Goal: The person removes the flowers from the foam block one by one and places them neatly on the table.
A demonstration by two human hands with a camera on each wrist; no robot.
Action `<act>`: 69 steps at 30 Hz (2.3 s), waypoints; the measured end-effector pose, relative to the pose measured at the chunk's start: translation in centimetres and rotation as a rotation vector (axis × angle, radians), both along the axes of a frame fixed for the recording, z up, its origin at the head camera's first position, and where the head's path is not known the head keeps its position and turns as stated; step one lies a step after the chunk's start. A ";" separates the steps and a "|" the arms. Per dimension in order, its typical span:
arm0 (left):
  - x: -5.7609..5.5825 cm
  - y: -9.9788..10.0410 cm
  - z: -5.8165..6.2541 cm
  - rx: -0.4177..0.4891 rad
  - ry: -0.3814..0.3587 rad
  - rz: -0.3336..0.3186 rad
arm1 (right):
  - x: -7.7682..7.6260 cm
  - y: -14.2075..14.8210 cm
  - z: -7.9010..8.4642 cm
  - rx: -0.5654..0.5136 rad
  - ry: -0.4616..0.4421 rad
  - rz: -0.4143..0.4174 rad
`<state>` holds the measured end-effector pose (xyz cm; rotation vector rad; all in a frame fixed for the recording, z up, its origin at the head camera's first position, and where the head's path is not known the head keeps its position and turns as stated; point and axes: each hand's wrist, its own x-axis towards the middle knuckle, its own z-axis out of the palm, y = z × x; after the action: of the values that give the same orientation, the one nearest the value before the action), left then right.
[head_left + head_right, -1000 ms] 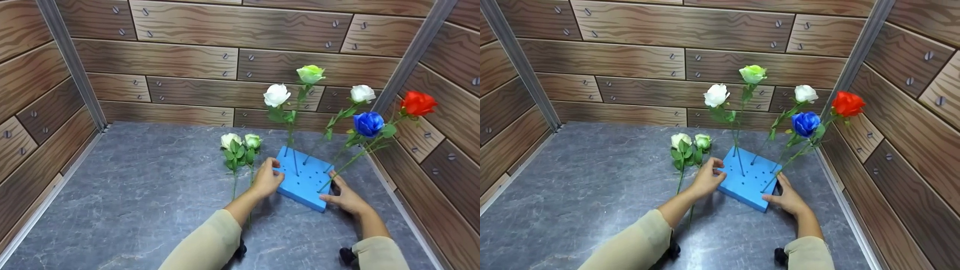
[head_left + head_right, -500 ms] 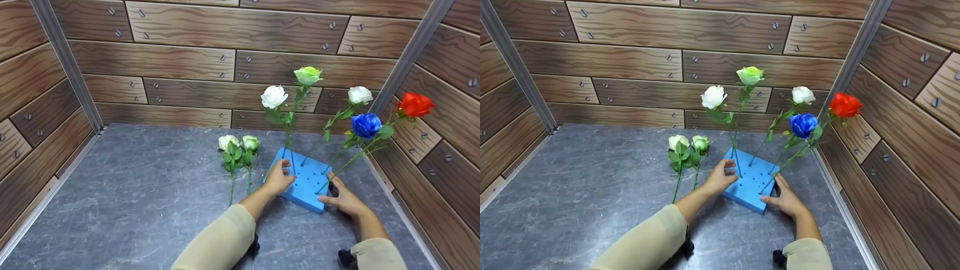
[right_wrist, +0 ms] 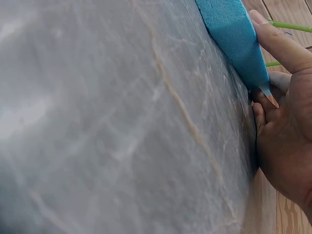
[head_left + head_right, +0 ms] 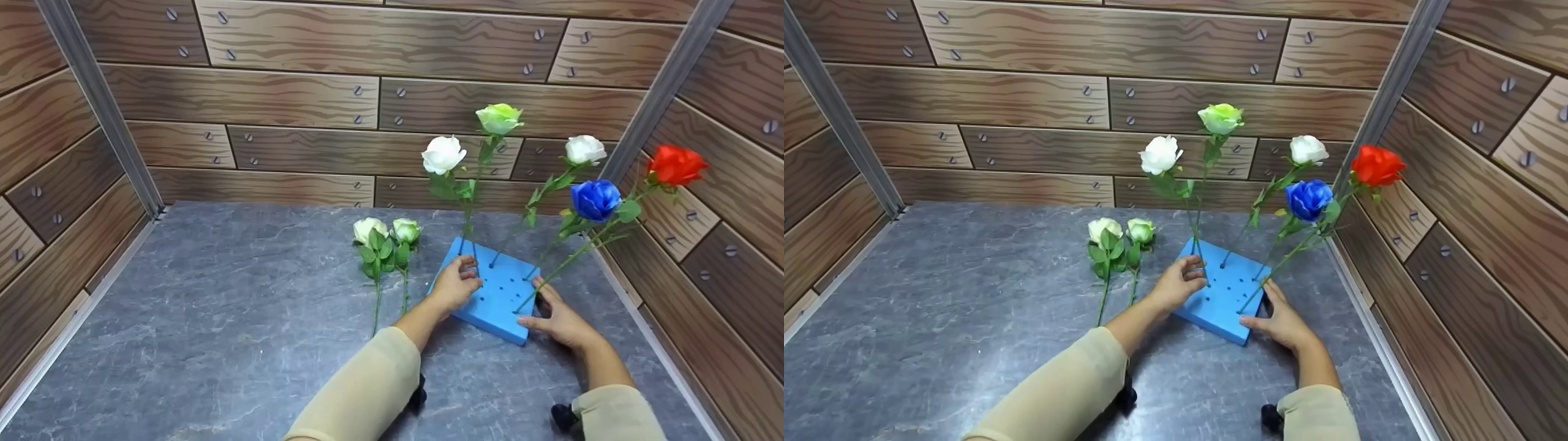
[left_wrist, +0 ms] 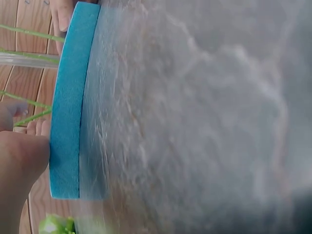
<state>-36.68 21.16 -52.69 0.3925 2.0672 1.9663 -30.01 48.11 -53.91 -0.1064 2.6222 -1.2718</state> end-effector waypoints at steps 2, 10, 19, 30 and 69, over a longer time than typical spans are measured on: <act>0.0 -0.2 0.0 -0.023 0.006 -0.024 | 0.0 -0.1 0.0 -0.008 -0.004 -0.003; 0.1 -0.1 0.0 -0.020 0.006 0.018 | -0.2 -0.1 0.1 0.000 -0.010 -0.006; 0.5 0.4 -0.2 -0.036 0.069 0.116 | -0.3 -0.3 0.3 0.002 -0.028 -0.018; 0.4 0.7 -0.3 -0.012 0.114 0.169 | -0.3 -0.1 0.2 -0.027 -0.034 -0.029; 0.3 0.0 -0.7 0.322 0.032 0.201 | -0.3 -0.5 0.1 -0.018 0.006 -0.004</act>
<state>-36.34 21.11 -53.36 0.2884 1.8719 2.4374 -30.31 47.63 -53.79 -0.1080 2.6177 -1.2993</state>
